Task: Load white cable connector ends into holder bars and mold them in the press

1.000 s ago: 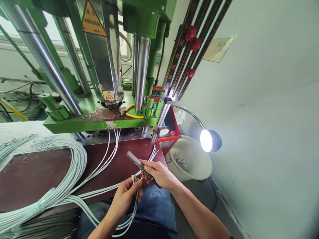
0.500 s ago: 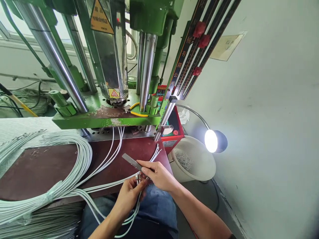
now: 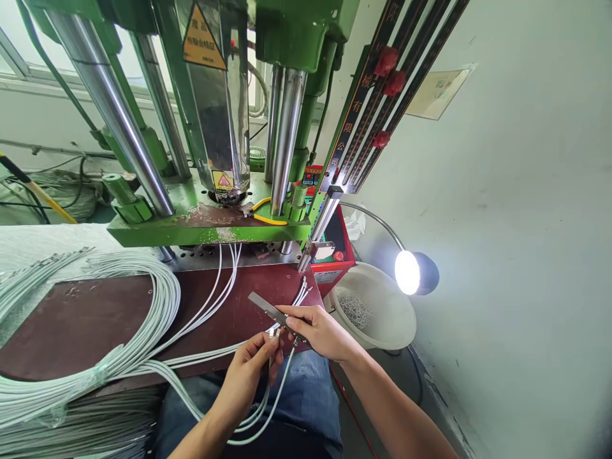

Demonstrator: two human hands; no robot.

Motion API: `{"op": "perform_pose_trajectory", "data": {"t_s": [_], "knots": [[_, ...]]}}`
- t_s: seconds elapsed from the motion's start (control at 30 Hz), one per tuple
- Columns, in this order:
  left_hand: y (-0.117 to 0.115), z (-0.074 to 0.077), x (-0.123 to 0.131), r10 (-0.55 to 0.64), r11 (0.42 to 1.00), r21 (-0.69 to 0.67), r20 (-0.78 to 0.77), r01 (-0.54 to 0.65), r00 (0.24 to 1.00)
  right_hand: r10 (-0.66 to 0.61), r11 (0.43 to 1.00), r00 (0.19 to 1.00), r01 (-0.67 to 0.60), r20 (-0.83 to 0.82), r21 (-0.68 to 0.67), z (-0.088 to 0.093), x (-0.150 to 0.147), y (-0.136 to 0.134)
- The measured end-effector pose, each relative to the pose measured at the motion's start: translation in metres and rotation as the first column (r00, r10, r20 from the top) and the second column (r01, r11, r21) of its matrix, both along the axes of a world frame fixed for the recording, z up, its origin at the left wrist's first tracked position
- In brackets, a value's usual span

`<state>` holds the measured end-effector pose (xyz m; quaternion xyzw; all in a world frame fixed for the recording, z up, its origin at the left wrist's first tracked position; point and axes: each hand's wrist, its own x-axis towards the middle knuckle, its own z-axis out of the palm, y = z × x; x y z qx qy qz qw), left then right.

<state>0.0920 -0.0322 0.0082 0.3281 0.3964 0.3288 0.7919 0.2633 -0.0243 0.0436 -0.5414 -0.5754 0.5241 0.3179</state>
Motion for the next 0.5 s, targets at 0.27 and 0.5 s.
{"op": "perform_pose_trajectory", "data": {"t_s": [0.27, 0.5], "knots": [[-0.0003, -0.0036, 0.0058, -0.008, 0.999, 0.051, -0.057, 0.011, 0.998, -0.022, 1.0, 0.999, 0.022, 0.03, -0.007, -0.0016, -0.0045, -0.0012], [0.0013, -0.008, 0.0062, 0.003, 0.999, 0.048, -0.08, 0.001, 0.997, -0.022, 0.999, 0.991, 0.016, 0.13, 0.05, 0.0017, -0.0054, -0.0013]]}}
